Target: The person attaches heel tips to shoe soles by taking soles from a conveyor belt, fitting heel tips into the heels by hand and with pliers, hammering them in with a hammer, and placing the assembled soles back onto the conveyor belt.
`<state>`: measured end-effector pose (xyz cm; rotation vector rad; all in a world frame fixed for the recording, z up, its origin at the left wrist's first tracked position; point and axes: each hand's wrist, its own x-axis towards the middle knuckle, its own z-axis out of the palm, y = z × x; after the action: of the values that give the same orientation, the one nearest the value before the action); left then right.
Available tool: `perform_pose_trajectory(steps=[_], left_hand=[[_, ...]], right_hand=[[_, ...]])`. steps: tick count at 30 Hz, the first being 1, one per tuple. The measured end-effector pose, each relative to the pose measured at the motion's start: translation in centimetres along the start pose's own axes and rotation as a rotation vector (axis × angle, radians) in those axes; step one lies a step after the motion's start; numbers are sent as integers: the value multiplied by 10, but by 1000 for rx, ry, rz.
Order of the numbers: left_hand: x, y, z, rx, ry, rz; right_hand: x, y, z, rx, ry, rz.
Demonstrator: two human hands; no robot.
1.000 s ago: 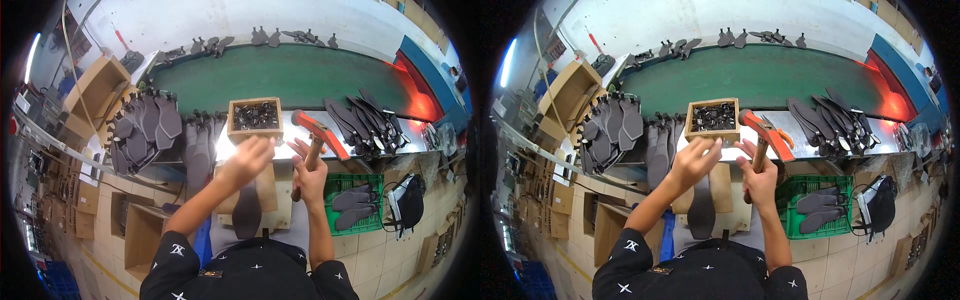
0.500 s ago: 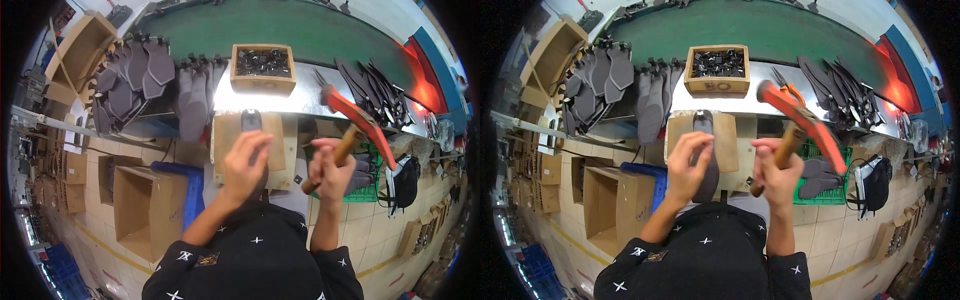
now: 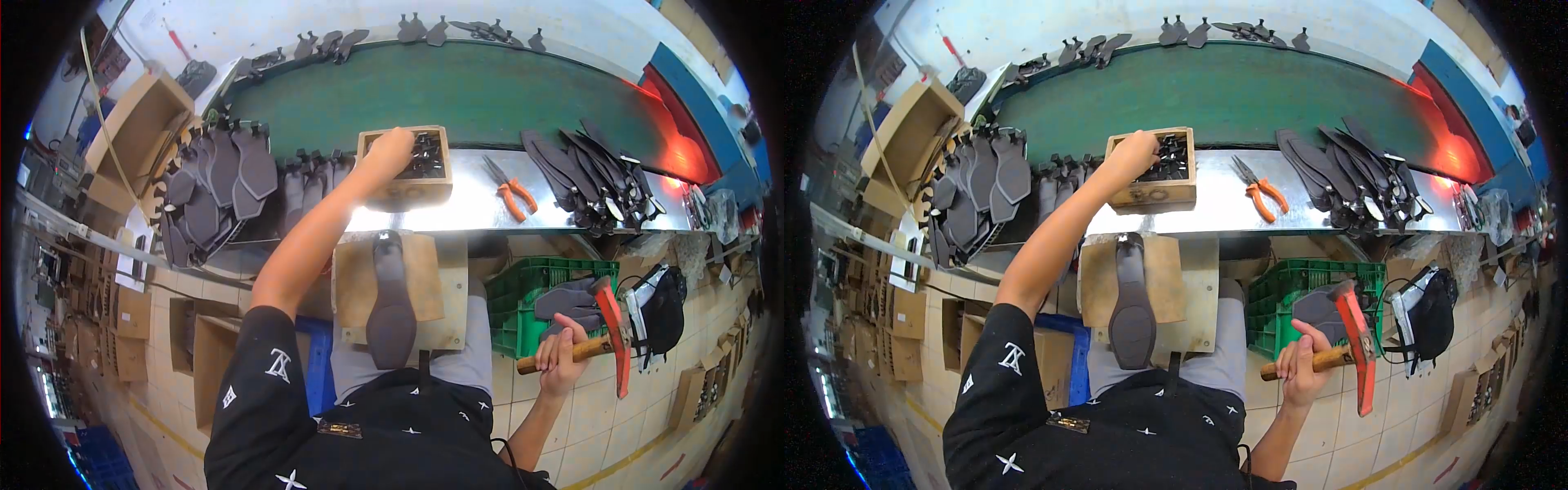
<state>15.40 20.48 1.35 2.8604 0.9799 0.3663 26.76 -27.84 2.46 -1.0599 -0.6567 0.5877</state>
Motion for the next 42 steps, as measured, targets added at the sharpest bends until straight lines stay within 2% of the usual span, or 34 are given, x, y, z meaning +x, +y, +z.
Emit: perform_pose_trajectory(steps=[1, 4, 5, 8, 10, 12, 16, 17, 20, 21, 24, 27, 28, 29, 31, 33, 35, 38, 39, 42], left_hand=[[-4, 1, -2, 16, 47, -7], [-35, 8, -26, -241, 397, 162], [-39, 7, -25, -341, 501, 158], [-91, 60, -74, -943, 292, -218], [-143, 116, -112, -1199, 319, -192], [-190, 153, -138, -1325, 235, -262], [-249, 185, -160, -1462, 182, -105], [-255, 186, -159, -1463, 177, -21], [-265, 191, -159, -1438, 337, 1], [-271, 192, -163, -1522, 326, -104], [-272, 176, -140, -1250, 482, 47], [-276, 156, -119, -1133, 422, -38], [-275, 146, -109, -1088, 408, -55], [-268, 129, -94, -863, 477, 16], [-243, 104, -55, -720, 602, -185], [-227, 73, -16, -649, 495, -271], [-220, 42, 9, -641, 169, -238], [-236, 59, -12, -557, 322, -151], [-243, 63, -16, -614, 284, -176], [-255, 65, -9, -528, 329, -157]], right_hand=[[2, 3, 1, -3, 11, 22], [11, 6, 8, -28, -11, 57], [14, 6, 13, -39, -22, 63], [30, -5, 43, -79, -68, 30], [41, -16, 66, -23, -132, 24], [46, -23, 89, -12, -198, 17], [43, -46, 130, 53, -345, 12], [39, -48, 137, 105, -369, 37], [35, -56, 143, 25, -496, 50], [31, -60, 150, 30, -468, 63], [26, -45, 157, 5, -448, 9], [30, -37, 154, -136, -463, 205], [33, -28, 157, -169, -463, 198], [40, -15, 159, -200, -461, 186], [55, 2, 168, -289, -438, 189], [77, 34, 171, -424, -461, 70], [96, 58, 180, -451, -513, -18], [98, 67, 193, -468, -533, -81], [97, 61, 195, -493, -590, 47], [99, 78, 191, -641, -728, -228]])
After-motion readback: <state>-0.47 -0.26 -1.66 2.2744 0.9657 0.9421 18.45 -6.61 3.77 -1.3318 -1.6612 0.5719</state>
